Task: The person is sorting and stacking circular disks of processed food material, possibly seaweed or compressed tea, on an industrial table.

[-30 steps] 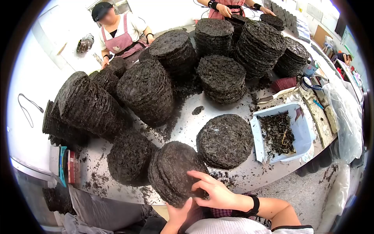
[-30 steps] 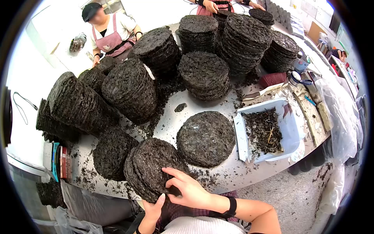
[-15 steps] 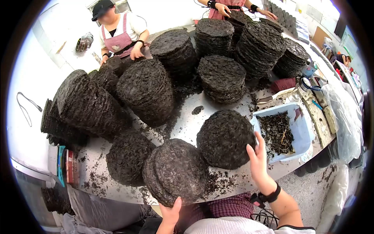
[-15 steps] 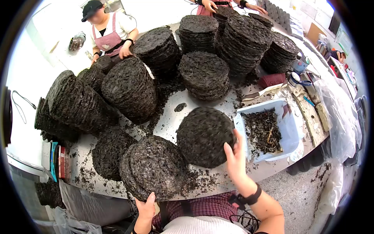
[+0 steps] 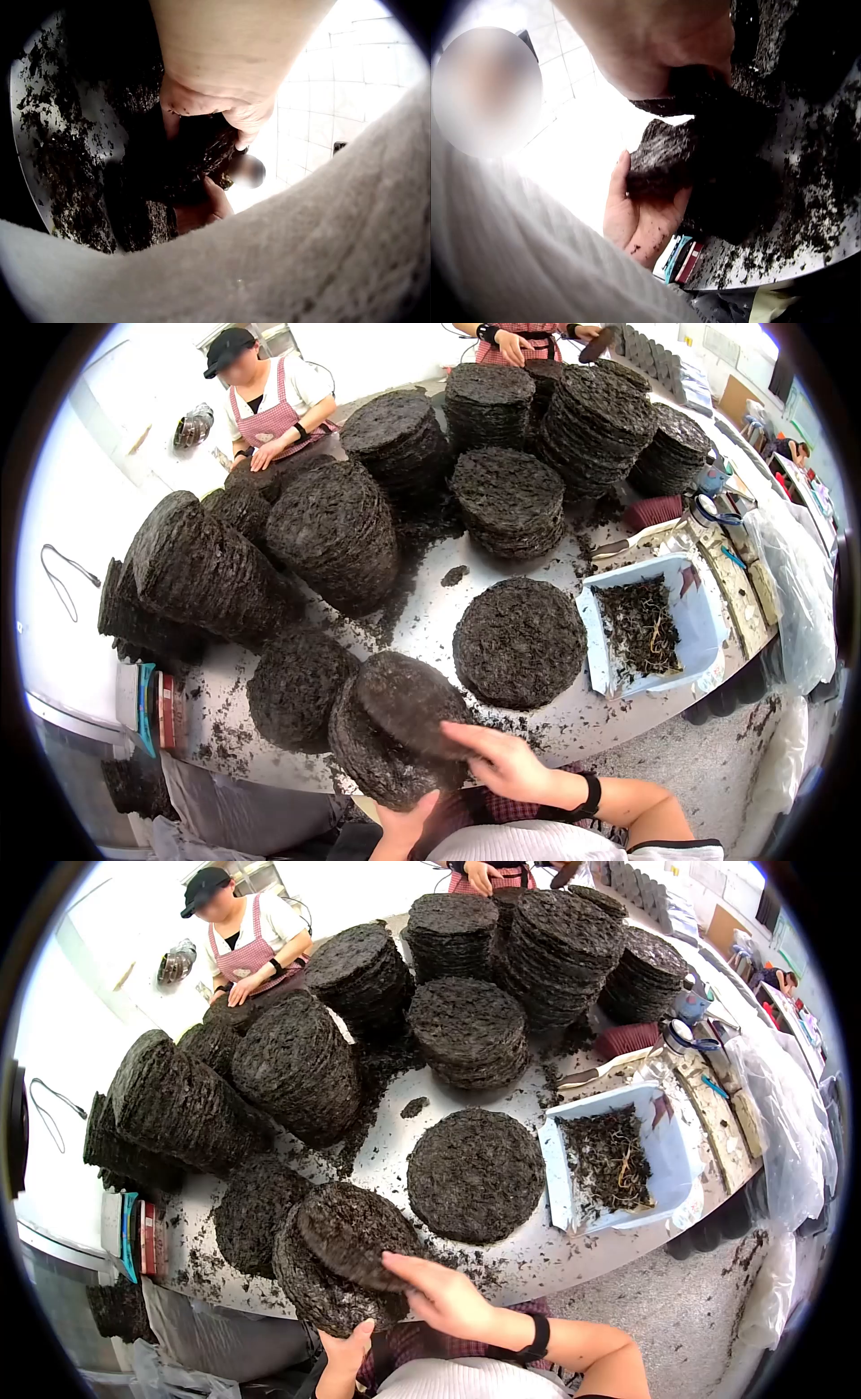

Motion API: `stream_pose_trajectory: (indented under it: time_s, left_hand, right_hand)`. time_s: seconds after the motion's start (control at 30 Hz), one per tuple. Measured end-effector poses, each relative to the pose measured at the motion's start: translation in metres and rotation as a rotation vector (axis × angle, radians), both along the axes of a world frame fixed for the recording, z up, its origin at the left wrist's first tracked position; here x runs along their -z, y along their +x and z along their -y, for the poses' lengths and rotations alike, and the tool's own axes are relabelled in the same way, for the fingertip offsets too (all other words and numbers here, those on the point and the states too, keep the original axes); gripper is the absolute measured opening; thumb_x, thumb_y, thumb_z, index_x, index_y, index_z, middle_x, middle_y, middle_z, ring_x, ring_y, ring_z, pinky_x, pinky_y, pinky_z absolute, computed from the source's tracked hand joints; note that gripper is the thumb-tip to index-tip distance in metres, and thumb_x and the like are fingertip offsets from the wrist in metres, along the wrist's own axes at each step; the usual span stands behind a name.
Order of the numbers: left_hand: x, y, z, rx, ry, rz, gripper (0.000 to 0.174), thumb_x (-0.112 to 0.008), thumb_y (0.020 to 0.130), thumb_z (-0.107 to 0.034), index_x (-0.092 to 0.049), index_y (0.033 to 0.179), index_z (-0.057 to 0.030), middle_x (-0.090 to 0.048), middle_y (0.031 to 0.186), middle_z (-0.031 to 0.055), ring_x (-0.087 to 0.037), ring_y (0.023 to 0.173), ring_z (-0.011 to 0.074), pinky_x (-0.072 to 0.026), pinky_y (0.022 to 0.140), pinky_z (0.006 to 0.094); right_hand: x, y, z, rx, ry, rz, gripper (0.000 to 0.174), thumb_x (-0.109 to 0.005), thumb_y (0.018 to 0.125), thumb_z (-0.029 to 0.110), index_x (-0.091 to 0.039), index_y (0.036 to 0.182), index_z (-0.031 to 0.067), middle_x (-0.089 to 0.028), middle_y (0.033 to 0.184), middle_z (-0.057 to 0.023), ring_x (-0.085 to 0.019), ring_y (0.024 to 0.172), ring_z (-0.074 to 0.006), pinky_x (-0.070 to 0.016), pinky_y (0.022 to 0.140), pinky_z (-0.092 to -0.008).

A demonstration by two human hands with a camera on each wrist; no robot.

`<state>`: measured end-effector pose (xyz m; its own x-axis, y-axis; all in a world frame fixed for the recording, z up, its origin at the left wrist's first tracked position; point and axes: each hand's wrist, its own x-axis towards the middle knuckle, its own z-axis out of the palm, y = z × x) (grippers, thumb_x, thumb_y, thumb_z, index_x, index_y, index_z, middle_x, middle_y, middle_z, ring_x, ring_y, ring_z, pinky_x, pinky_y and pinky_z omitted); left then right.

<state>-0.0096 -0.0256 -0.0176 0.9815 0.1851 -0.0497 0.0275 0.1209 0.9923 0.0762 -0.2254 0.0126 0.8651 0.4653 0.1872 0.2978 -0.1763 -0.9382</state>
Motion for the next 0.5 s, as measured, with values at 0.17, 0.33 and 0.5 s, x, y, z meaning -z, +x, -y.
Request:
stream_pose_trajectory:
  time_s: [0.17, 0.33, 0.5]
  left_hand:
    - [-0.004, -0.004, -0.001, -0.136, -0.06, -0.079, 0.08, -0.074, 0.074, -0.001, -0.03, 0.14, -0.0036, -0.047, 0.128, 0.0106, -0.049, 0.114, 0.0242, -0.0386, 0.101, 0.0394]
    - [-0.004, 0.003, 0.003, -0.104, -0.065, -0.079, 0.078, -0.071, 0.073, 0.005, -0.031, 0.14, -0.0032, -0.047, 0.128, 0.0104, -0.047, 0.116, 0.0227, -0.0378, 0.101, 0.0391]
    - [-0.017, 0.016, 0.015, -0.016, -0.04, -0.137, 0.053, -0.077, 0.072, 0.003, -0.052, 0.119, 0.0021, -0.058, 0.112, 0.0082, -0.057, 0.103, 0.019, -0.0452, 0.093, 0.0333]
  right_hand:
    - [-0.001, 0.016, 0.035, 0.605, 0.376, -0.204, 0.035, -0.048, 0.093, 0.001, -0.046, 0.128, -0.0031, -0.058, 0.116, -0.0109, -0.055, 0.101, -0.0147, -0.0442, 0.091, -0.029]
    - [0.036, 0.026, 0.062, 0.853, 0.052, 0.089, 0.067, -0.06, 0.085, 0.003, -0.027, 0.144, 0.0008, -0.037, 0.143, -0.017, -0.035, 0.133, -0.0271, -0.0278, 0.11, -0.0407]
    - [-0.009, -0.005, 0.018, 0.014, -0.008, 0.093, 0.06, -0.074, 0.08, 0.023, -0.05, 0.13, 0.002, -0.051, 0.134, -0.017, -0.05, 0.123, -0.0322, -0.0421, 0.102, -0.0403]
